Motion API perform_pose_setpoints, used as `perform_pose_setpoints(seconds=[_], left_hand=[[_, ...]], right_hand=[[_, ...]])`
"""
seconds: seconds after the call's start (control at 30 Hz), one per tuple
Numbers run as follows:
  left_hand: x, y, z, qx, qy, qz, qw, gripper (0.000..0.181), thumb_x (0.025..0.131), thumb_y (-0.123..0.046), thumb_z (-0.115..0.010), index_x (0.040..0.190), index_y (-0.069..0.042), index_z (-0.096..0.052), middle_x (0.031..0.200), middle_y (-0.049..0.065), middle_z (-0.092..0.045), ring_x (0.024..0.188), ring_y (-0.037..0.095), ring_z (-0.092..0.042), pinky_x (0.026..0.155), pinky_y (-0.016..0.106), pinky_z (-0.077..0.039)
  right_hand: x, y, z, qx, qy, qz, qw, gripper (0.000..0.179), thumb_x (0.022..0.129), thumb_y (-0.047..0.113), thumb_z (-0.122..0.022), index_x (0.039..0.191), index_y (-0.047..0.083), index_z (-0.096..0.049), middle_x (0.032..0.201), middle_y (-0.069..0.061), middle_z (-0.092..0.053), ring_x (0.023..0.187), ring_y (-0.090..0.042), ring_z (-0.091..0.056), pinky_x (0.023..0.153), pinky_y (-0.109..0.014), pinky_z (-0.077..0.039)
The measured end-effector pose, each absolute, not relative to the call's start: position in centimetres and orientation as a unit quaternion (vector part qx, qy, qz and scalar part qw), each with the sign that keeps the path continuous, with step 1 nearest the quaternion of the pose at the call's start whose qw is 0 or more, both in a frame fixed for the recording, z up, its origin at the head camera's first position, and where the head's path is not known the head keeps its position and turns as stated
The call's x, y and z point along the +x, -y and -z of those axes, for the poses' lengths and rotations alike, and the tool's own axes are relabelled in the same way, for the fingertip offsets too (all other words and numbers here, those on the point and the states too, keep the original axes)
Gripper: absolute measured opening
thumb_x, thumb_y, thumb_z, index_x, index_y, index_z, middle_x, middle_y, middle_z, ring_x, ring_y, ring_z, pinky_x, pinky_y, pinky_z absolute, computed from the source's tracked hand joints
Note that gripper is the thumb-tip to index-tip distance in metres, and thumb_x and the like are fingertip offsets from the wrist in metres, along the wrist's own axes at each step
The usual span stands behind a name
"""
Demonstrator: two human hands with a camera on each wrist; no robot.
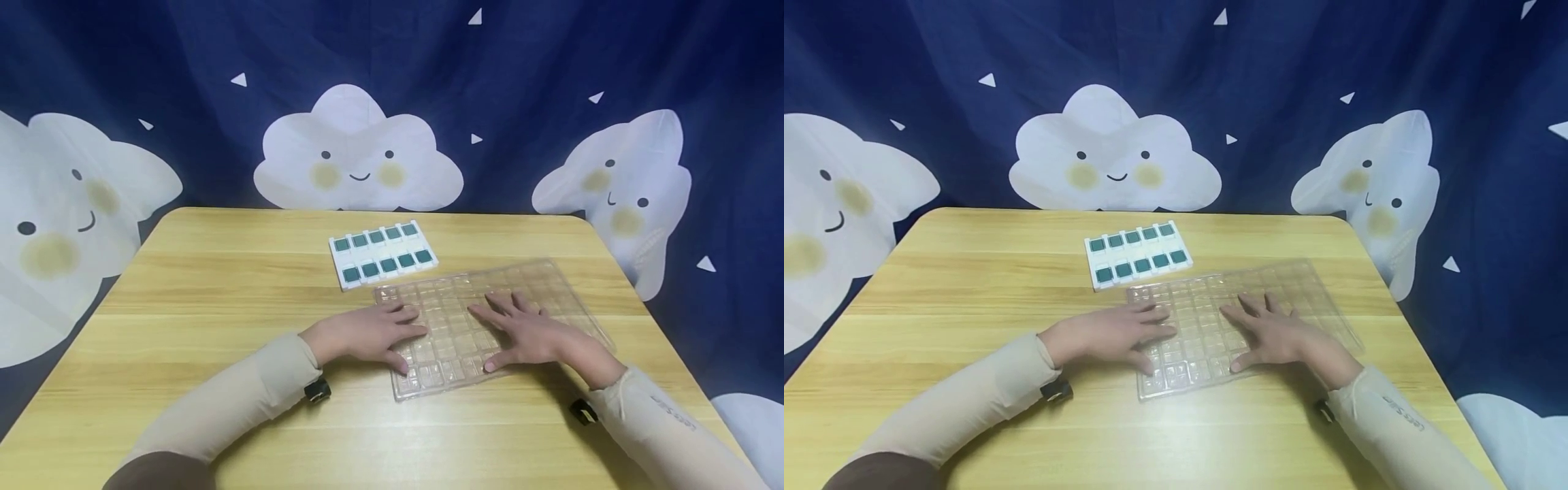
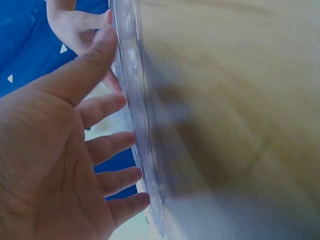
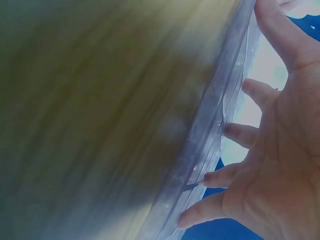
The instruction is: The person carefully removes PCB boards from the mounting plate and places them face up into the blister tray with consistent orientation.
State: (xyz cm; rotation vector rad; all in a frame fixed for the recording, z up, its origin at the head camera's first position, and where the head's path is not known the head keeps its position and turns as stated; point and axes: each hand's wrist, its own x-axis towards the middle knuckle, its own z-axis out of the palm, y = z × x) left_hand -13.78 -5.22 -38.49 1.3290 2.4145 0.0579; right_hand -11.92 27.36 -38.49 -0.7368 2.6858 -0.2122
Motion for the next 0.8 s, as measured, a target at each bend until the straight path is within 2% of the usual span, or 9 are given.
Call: perform_pose_setpoints(seconds=[0.33, 0.57, 0.8], left_hand=[[-13.7, 4.0, 38.8, 0.477, -0.859, -0.001, 0.187, 0.089, 0.082, -0.070, -0.054, 0.154, -0.024, -0.031, 0.161, 0.012, -0.016, 0.146, 0.041, -0.008, 0.118, 0.051, -0.010], [-14.4, 3.7, 39.0, 0.484, -0.856, -0.004, 0.181, 0.086, 0.083, -0.071, -0.053, 0.154, -0.027, -0.032, 0.161, 0.010, -0.016, 0.146, 0.039, -0.006, 0.118, 0.050, -0.008], [-14.6, 3.6, 38.8, 0.487, -0.855, -0.018, 0.177, 0.082, 0.088, -0.067, -0.052, 0.154, -0.024, -0.032, 0.161, 0.010, -0.017, 0.147, 0.038, -0.008, 0.119, 0.048, -0.010]], right_hand=[[-11.4, -27.9, 38.5, -0.234, -0.950, 0.083, 0.188, 0.104, 0.072, 0.080, -0.059, 0.156, 0.030, -0.023, 0.160, -0.019, -0.014, 0.136, -0.062, -0.008, 0.088, -0.086, -0.021], [-11.3, -28.2, 38.5, -0.221, -0.955, 0.073, 0.184, 0.105, 0.072, 0.082, -0.057, 0.156, 0.030, -0.023, 0.160, -0.018, -0.016, 0.136, -0.061, -0.009, 0.087, -0.087, -0.021], [-11.2, -28.7, 38.5, -0.224, -0.955, 0.081, 0.178, 0.105, 0.072, 0.081, -0.057, 0.156, 0.029, -0.024, 0.160, -0.019, -0.015, 0.136, -0.062, -0.009, 0.087, -0.087, -0.020]])
